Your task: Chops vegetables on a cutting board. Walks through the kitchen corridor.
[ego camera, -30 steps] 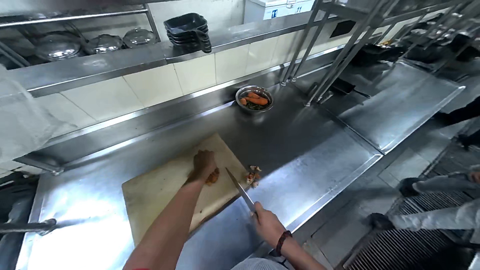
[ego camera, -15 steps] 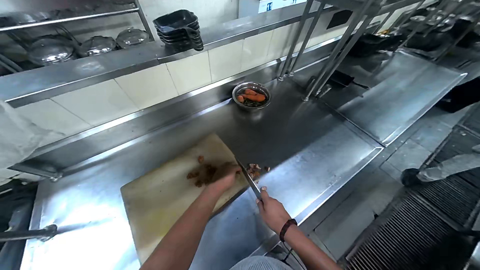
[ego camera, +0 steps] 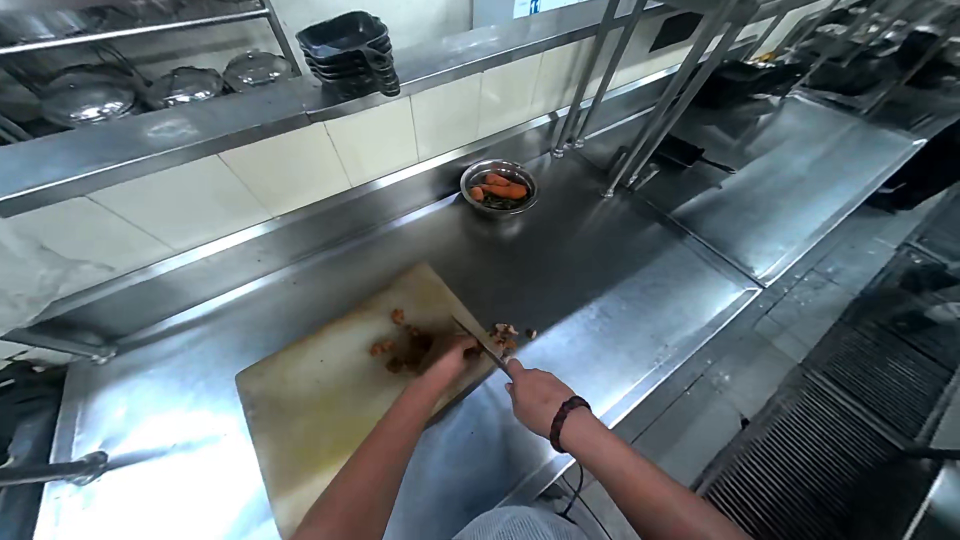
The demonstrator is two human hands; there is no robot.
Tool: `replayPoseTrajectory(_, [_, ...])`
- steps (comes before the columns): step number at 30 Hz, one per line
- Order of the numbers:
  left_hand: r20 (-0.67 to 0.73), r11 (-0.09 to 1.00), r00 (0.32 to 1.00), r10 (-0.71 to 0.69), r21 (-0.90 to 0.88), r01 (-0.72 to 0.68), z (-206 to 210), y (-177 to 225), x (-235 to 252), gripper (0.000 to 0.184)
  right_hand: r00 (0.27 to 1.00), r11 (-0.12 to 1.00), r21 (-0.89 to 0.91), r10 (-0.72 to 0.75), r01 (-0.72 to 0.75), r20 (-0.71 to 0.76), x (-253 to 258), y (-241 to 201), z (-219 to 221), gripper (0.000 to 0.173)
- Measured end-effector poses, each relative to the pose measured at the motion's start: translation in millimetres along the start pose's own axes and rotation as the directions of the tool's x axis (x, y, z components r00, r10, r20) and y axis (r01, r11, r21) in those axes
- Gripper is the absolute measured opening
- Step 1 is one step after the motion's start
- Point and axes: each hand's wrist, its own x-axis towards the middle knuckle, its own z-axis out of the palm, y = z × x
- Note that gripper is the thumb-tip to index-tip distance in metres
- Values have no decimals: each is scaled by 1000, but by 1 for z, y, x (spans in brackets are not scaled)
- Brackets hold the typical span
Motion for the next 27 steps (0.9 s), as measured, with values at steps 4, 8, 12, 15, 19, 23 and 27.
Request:
replayPoseTrajectory(4, [-33,999,999,42,21,-42,0,-1,-3,22,999,997,76,2,1,-37,12,-1,19,48])
replayPoseTrajectory(8, [-28,998,998,54,37,-52,6,-6,-3,23,987,994,95,-30,45,-157,58,-2,51,43])
replayPoseTrajectory(12, [5,1000,1000,-4,17,4,1,0,-7,22,999,999,31,-22,23,-24,10,-9,12,49])
replayPoseTrajectory(15, [-52,1000,998,21,-3,-22,10,-6,-8,20,999,997,69,-16,18,-32,15,-5,24,50])
replayPoseTrajectory(19, [-28,995,999,23,-98,-25,17,-11,-8,27,988,996,73,-39,50,-149,57,-7,53,44])
replayPoseTrajectory(23, [-17,991,1000,-25,-132,22,16,-11,-6,22,999,999,24,-24,25,-38,13,-8,18,48])
replayPoseTrajectory(27, [-74,995,996,50,-80,-56,19,-17,-12,24,996,989,131,-59,68,-72,40,-5,48,48])
